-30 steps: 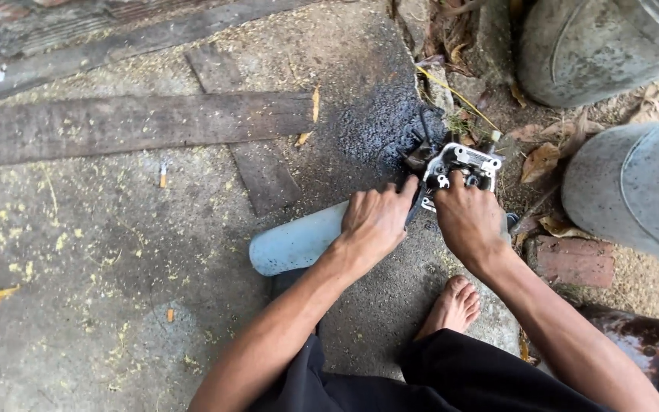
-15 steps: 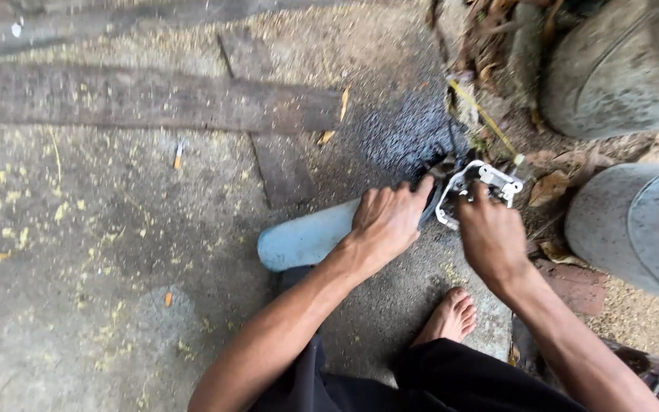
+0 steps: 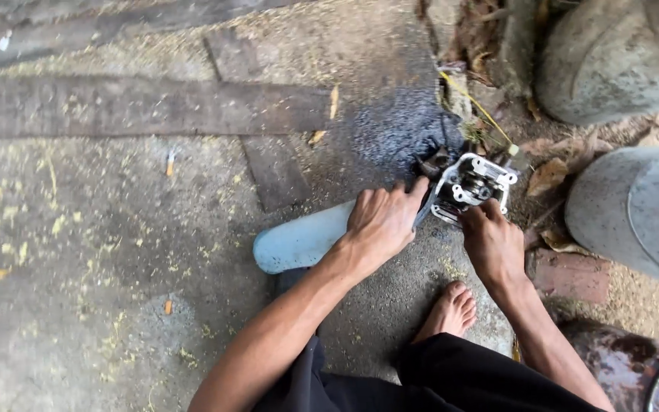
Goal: The person cleans a metallic engine part by scrubbing it with a toothbrush and dipping it into a bucket of water. They then use a spray bottle to apply liquid to the part and continue scrubbing with the toothbrush.
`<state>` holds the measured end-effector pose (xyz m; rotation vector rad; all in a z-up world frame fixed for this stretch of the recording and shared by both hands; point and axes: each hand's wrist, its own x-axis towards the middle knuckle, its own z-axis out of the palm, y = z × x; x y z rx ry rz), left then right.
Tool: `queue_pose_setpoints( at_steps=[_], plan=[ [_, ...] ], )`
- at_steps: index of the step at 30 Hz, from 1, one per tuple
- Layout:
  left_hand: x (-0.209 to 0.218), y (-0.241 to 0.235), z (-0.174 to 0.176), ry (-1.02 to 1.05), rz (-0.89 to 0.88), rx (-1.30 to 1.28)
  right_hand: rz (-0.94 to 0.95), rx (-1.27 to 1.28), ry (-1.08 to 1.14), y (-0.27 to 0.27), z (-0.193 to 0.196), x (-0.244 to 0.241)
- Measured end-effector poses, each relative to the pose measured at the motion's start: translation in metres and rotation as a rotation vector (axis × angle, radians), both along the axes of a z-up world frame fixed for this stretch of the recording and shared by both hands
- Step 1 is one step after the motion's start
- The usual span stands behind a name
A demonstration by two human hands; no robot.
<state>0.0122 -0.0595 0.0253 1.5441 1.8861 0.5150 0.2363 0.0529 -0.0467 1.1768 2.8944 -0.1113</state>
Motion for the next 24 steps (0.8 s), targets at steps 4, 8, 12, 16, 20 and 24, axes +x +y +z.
queue_pose_setpoints(
  at_steps=[4,8,12,16,20,24],
  plan=[
    [0.011,-0.002,-0.017,0.036,-0.040,-0.015,-0.087,-0.016,0.060,0.000,-0.014,0.050],
    [0.024,0.006,-0.026,0.075,-0.164,-0.018,-0.098,0.034,0.201,-0.003,-0.033,0.048],
    [0.042,0.008,-0.059,0.095,-0.246,-0.095,-0.068,0.015,0.221,0.004,-0.022,0.052],
    [0.042,0.008,-0.055,0.138,-0.276,-0.115,-0.145,0.024,0.192,0.003,-0.024,0.083],
    [0.045,0.009,-0.070,0.158,-0.278,-0.161,-0.146,-0.115,0.261,-0.008,-0.016,0.038],
    [0.045,0.009,-0.059,0.155,-0.266,-0.187,-0.165,-0.074,0.122,0.017,-0.019,0.089]
  ],
)
